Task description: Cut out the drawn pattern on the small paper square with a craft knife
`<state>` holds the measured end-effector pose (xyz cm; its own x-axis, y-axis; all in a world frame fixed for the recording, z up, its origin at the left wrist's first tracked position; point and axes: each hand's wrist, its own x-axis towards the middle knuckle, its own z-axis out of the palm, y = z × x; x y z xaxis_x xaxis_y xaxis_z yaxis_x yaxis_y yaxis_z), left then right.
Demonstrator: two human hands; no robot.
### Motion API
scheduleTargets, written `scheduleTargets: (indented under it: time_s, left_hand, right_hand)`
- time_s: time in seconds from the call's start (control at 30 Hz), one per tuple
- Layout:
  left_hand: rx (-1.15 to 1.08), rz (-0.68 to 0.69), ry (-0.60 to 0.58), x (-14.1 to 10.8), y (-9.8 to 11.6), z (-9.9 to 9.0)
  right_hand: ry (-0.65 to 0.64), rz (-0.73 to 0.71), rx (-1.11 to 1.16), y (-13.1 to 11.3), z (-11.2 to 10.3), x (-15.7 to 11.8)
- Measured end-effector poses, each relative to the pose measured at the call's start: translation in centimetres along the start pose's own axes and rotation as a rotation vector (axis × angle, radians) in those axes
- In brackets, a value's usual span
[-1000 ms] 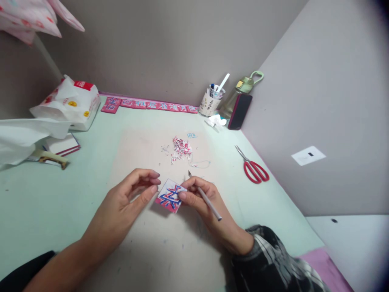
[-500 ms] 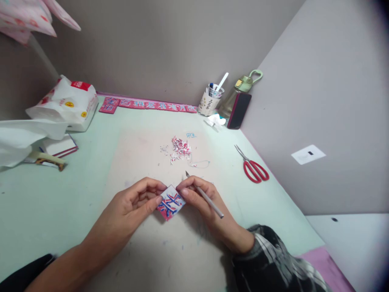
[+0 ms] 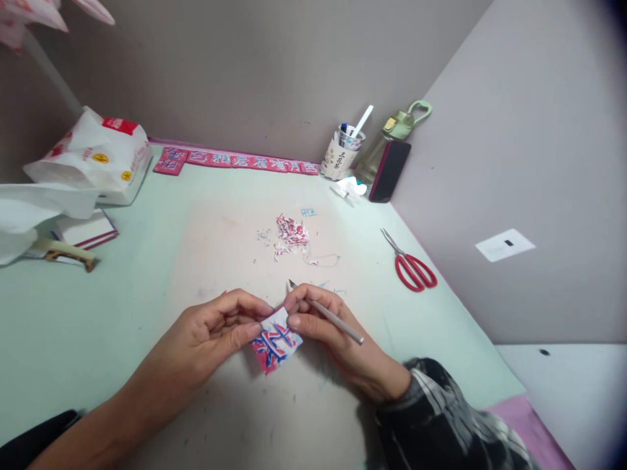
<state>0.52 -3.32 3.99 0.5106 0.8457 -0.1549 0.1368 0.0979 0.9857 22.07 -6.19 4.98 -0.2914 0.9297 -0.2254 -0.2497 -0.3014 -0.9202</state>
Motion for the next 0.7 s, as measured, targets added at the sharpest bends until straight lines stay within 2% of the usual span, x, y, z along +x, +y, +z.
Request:
scheduleTargets:
  time_s: [0.13,0.3,0.43,0.57,0.7]
  left_hand:
    - [0.016,-0.007,0.01,-0.09,-0.21,-0.15]
    - [-0.013,-0.042,-0.002,-0.07,-0.27,-0.16]
    - [-0.04,-0.04,0.026,0.11,-0.3,0.26]
    - [-0.072,-0.039,0.045,0.02,-0.49,0.41]
    - [-0.038,-0.082,0.015,-0.12,-0.35,0.24]
  right_hand:
    - [-0.014,-0.012,-0.005,0.13,-0.17,-0.03]
    - [-0.011,0.05,0.038,0.16,-0.1,-0.01]
    - [0.047,-0.009,-0.059,0.25,-0.02,-0.02]
    - [0.023,-0.022,-0.11,0.43,-0.25,-0.09]
    - [0.0,-0.018,-0.114,0.63,-0.49,-0.15]
